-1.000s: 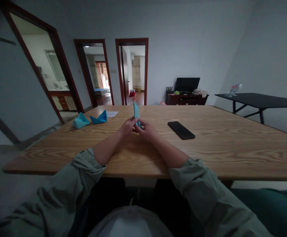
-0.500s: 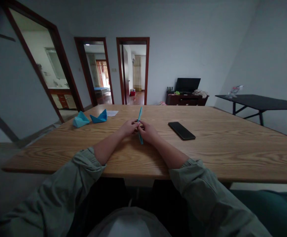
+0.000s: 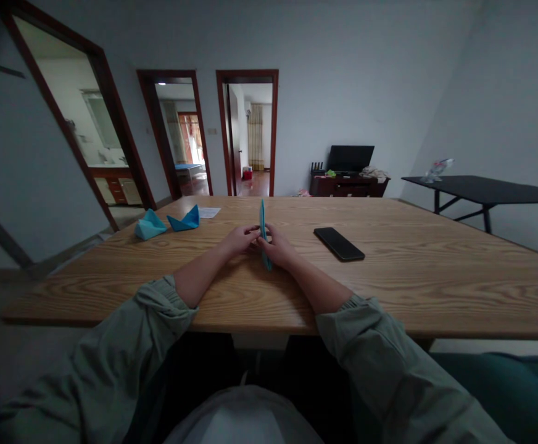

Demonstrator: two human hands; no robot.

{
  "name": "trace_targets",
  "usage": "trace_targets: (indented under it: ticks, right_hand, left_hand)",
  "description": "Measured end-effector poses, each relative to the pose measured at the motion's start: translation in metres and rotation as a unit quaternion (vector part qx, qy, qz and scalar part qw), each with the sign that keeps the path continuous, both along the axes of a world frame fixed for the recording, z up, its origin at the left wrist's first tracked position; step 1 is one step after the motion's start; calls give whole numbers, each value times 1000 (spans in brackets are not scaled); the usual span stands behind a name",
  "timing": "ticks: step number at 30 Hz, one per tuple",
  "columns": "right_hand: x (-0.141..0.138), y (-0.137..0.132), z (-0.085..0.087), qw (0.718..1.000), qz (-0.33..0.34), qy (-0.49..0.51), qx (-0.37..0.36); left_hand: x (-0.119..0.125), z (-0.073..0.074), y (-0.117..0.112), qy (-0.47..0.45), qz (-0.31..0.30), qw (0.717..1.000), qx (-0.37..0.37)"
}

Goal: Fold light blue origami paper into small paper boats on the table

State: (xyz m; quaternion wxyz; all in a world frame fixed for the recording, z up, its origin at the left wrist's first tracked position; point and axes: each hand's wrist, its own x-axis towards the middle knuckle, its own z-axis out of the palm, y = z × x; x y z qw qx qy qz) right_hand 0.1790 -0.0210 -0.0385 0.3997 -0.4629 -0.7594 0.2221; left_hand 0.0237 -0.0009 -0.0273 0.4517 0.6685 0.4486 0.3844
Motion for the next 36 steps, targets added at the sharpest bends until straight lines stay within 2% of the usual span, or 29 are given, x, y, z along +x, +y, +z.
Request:
trace_targets:
  ticks: [4, 8, 12, 16, 20, 22, 25, 28, 30, 32, 36]
  right_hand:
    - [-1, 2, -2, 997, 66, 13, 38]
    - [0, 3, -4, 998, 55, 15, -5]
    - [0, 3, -5, 999, 37, 21, -19]
    - [1, 3, -5, 998, 50, 27, 2]
    - [3, 2, -3, 998, 55, 11, 39]
    - [3, 1, -1, 998, 45, 9, 35]
    - [1, -2, 2, 1000, 24, -6, 10]
    - [-4, -8, 6, 998, -13, -51, 20]
    - [-8, -12, 10, 994, -46, -94, 35]
    - [-10, -16, 14, 986, -92, -135, 42]
    - [-9, -15, 22, 962, -200, -182, 35]
  left_hand:
    - [-2, -2, 2, 2, 2, 999, 42]
    - [-4, -3, 5, 27, 3, 996, 79]
    - [-4, -4, 6, 8, -23, 999, 47]
    - [-4, -3, 0, -25, -52, 998, 11]
    - [-4, 0, -5, -21, -35, 999, 13]
    - [-4, 1, -5, -4, -19, 999, 28]
    - [-5, 1, -4, 83, 34, 991, 103]
    - [-5, 2, -6, 224, 128, 947, 192]
    - [-4, 4, -8, 286, 164, 919, 214]
    - [-1, 7, -13, 318, 170, 907, 216]
    - [9, 11, -22, 333, 165, 902, 219]
